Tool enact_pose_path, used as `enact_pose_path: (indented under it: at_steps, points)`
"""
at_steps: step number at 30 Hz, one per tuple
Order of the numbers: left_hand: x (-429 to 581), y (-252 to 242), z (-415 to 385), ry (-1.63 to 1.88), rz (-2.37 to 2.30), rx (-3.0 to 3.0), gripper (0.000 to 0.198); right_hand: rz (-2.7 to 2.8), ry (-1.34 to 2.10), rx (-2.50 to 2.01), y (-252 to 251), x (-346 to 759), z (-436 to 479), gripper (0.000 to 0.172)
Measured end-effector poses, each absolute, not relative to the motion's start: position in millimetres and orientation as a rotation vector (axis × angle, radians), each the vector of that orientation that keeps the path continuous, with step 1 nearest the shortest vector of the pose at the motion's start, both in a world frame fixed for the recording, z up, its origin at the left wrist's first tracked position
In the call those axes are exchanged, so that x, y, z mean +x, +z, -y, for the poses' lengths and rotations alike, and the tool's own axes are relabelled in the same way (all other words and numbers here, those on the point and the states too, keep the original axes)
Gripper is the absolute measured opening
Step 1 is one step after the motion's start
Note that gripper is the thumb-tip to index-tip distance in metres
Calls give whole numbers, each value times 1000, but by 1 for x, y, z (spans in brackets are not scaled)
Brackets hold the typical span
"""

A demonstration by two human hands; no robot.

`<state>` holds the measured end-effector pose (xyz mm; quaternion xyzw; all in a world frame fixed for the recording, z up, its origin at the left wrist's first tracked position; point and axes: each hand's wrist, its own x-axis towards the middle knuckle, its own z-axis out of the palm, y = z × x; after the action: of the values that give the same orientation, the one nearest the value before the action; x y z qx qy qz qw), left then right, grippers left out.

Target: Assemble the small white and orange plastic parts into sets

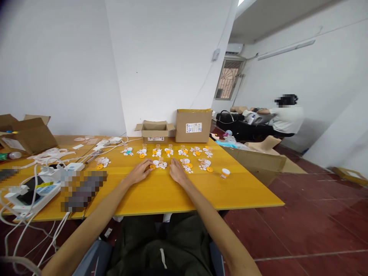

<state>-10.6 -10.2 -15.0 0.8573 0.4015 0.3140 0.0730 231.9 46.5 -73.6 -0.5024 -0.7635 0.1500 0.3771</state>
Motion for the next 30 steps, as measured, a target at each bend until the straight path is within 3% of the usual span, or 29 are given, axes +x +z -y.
enact_pose_path:
  at_steps: [8,19,25,30]
  points:
    - [-9,-14,10,942,-1191,2508,21,1987,394,-1282,-66,239,-39,35]
    - [-9,-18,7,966,-1141,2457,24,1840,668,-1187,-43,206,-35,49]
    - [-11,-19,6,1062,-1298,2513,27,1994,482,-1209,-32,177,-30,68]
    - [-12,-17,4,1151,-1470,2498,26,2163,258,-1341,-28,164,-23,64]
